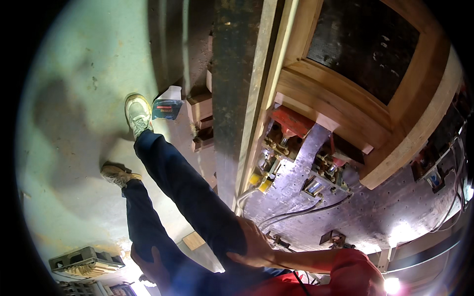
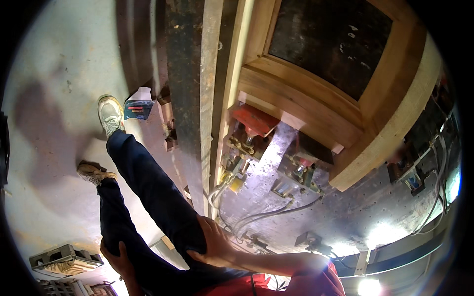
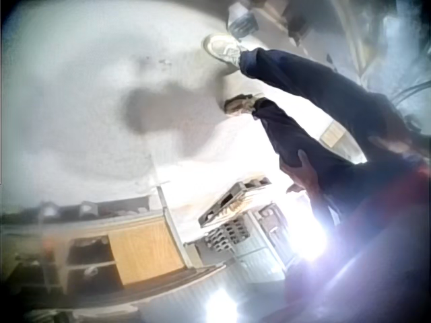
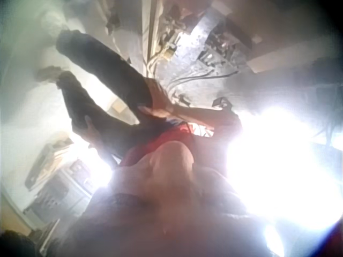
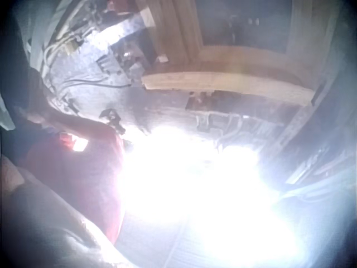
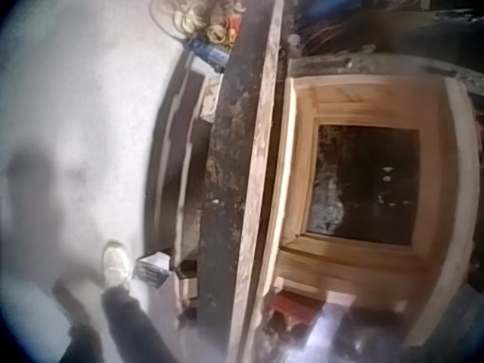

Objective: The person assembles a wooden frame by fitting pieces together on a workbench. They use a hammer to secure the joints and a tape measure to check the dimensions of the frame.

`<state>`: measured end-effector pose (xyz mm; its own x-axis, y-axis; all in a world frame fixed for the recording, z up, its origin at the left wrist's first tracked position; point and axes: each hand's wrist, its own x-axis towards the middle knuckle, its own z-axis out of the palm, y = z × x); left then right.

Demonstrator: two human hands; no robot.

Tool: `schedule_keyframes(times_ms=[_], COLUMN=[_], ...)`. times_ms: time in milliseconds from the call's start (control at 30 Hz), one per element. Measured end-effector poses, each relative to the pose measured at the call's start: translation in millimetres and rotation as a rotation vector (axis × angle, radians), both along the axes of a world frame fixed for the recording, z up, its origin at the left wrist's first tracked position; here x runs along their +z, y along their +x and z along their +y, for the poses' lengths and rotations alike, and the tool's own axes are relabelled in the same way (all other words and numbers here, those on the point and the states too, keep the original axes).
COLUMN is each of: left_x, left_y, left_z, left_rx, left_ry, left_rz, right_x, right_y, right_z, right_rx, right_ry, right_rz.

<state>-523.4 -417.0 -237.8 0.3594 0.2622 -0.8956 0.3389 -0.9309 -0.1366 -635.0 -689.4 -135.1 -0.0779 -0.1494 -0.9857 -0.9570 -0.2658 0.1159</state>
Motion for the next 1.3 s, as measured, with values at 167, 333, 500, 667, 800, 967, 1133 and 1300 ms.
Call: schedule_keyframes(times_ms=[167,333,500,667,800,967,1133,1300], left_x=[0,-9,19,218,379,533,584,598], left_y=[-2,-13,-11,144,191,218,332,423], left_z=[13,47,64,-68,-122,-132,-78,33], left_rx=[0.016,0.005,0.137,0.086,0.352,0.562,0.561,0.651], left_ry=[-0.060,-0.175,-0.389,-1.273,-1.773,-2.219,-2.497,-2.694], left_rz=[0.005,-0.037,-0.056,0.307,0.071,-0.449,-0.540,-0.954], right_x=[2,8,13,24,11,44,-1,7], right_y=[3,3,-14,-5,-15,32,154,319], right_z=[9,17,40,72,57,-29,-70,-99], right_rx=[-0.007,-0.051,0.031,0.016,-0.024,0.404,0.265,0.350], right_ry=[0.000,-0.033,-0.059,-0.157,-0.194,-0.138,0.118,-0.086], right_rz=[0.023,-0.054,-0.133,-0.289,-0.308,-0.392,-0.522,-0.599])
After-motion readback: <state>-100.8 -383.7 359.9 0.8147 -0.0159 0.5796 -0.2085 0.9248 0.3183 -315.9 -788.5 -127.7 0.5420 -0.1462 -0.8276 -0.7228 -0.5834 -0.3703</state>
